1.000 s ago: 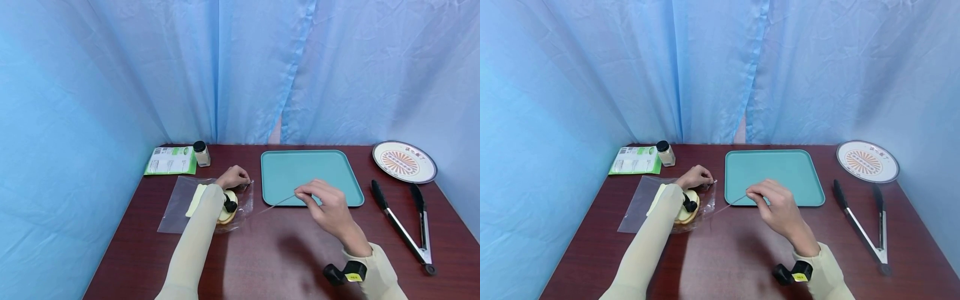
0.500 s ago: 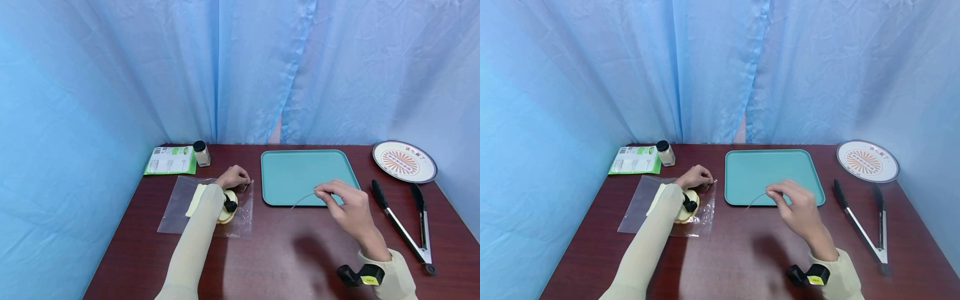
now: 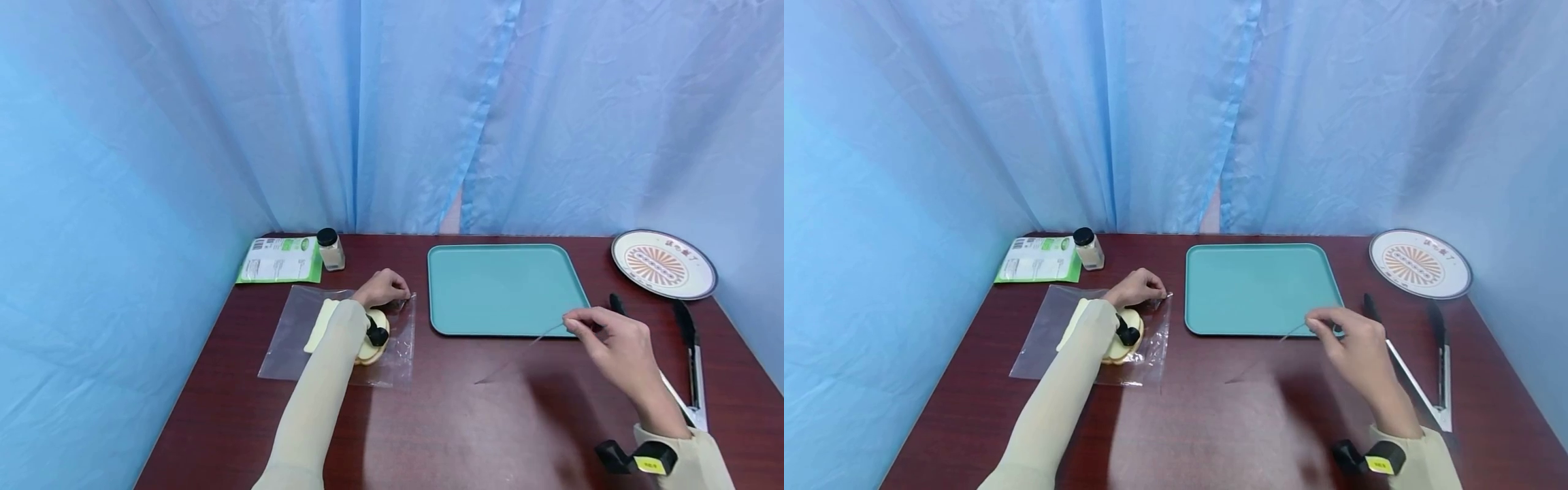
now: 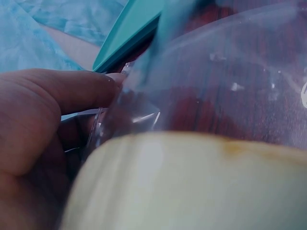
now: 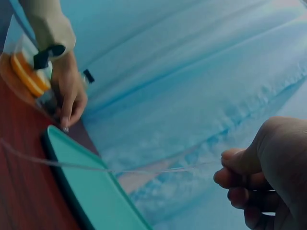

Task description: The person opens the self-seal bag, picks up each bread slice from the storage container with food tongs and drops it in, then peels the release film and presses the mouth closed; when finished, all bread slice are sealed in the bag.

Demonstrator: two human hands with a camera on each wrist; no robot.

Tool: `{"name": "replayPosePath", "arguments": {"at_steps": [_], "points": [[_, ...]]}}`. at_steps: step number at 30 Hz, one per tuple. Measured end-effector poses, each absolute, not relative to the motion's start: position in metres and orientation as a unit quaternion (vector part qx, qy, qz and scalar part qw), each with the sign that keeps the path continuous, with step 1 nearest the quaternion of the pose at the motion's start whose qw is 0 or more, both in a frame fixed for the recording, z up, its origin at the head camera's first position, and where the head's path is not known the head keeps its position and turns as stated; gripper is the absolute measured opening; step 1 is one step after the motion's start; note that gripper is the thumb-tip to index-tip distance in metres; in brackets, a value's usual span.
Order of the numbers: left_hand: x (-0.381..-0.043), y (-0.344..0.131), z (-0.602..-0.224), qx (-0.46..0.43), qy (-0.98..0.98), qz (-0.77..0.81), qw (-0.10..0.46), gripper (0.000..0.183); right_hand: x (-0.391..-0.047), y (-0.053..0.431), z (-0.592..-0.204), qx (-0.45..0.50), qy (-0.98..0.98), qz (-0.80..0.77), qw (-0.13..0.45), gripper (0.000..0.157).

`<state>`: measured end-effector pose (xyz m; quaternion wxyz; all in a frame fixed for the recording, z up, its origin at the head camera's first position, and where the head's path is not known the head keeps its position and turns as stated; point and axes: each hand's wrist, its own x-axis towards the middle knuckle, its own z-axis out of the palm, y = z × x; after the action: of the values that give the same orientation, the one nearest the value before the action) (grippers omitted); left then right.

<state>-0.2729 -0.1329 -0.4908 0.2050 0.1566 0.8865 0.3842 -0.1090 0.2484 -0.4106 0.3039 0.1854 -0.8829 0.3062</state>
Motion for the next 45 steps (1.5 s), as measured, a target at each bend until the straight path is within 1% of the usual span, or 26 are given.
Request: {"name": "replayPosePath", "arguments": {"at_steps": [4, 8, 10, 13, 15, 17, 22, 27, 31, 34, 41, 45], "points": [[-0.273, -0.132, -0.490, 0.151, 0.886, 0.385, 0.207, 0.015, -0.109, 0.267, -0.426, 0.135, -0.902, 0.298, 0.282, 0.017], [-0.272, -0.131, -0.488, 0.145, 0.885, 0.390, 0.208, 0.014, -0.109, 0.286, -0.442, 0.061, -0.930, 0.283, 0.227, 0.008], [-0.271, -0.131, -0.488, 0.145, 0.885, 0.390, 0.207, 0.014, -0.109, 0.294, -0.450, 0.023, -0.945, 0.268, 0.187, 0.011], [-0.271, -0.131, -0.488, 0.145, 0.885, 0.391, 0.206, 0.014, -0.110, 0.306, -0.463, -0.008, -0.961, 0.243, 0.134, 0.015], [-0.271, -0.130, -0.488, 0.144, 0.884, 0.393, 0.207, 0.014, -0.112, 0.313, -0.471, -0.015, -0.967, 0.229, 0.107, 0.016], [-0.272, -0.130, -0.489, 0.143, 0.884, 0.395, 0.207, 0.014, -0.113, 0.319, -0.479, -0.012, -0.971, 0.220, 0.095, 0.014], [-0.272, -0.131, -0.491, 0.142, 0.884, 0.394, 0.207, 0.014, -0.114, 0.327, -0.495, 0.005, -0.973, 0.214, 0.084, 0.005], [-0.273, -0.130, -0.492, 0.135, 0.882, 0.399, 0.213, 0.014, -0.113, 0.331, -0.503, 0.012, -0.972, 0.217, 0.095, 0.003], [-0.273, -0.131, -0.491, 0.128, 0.878, 0.406, 0.217, 0.014, -0.114, 0.334, -0.507, 0.017, -0.971, 0.212, 0.107, 0.004], [-0.272, -0.131, -0.491, 0.131, 0.879, 0.405, 0.216, 0.014, -0.115, 0.335, -0.509, 0.017, -0.972, 0.209, 0.105, 0.003], [-0.273, -0.132, -0.493, 0.135, 0.880, 0.403, 0.212, 0.014, -0.116, 0.333, -0.510, 0.011, -0.975, 0.199, 0.093, 0.008], [-0.273, -0.132, -0.494, 0.133, 0.879, 0.404, 0.214, 0.014, -0.116, 0.332, -0.511, 0.012, -0.976, 0.197, 0.096, 0.012]]}}
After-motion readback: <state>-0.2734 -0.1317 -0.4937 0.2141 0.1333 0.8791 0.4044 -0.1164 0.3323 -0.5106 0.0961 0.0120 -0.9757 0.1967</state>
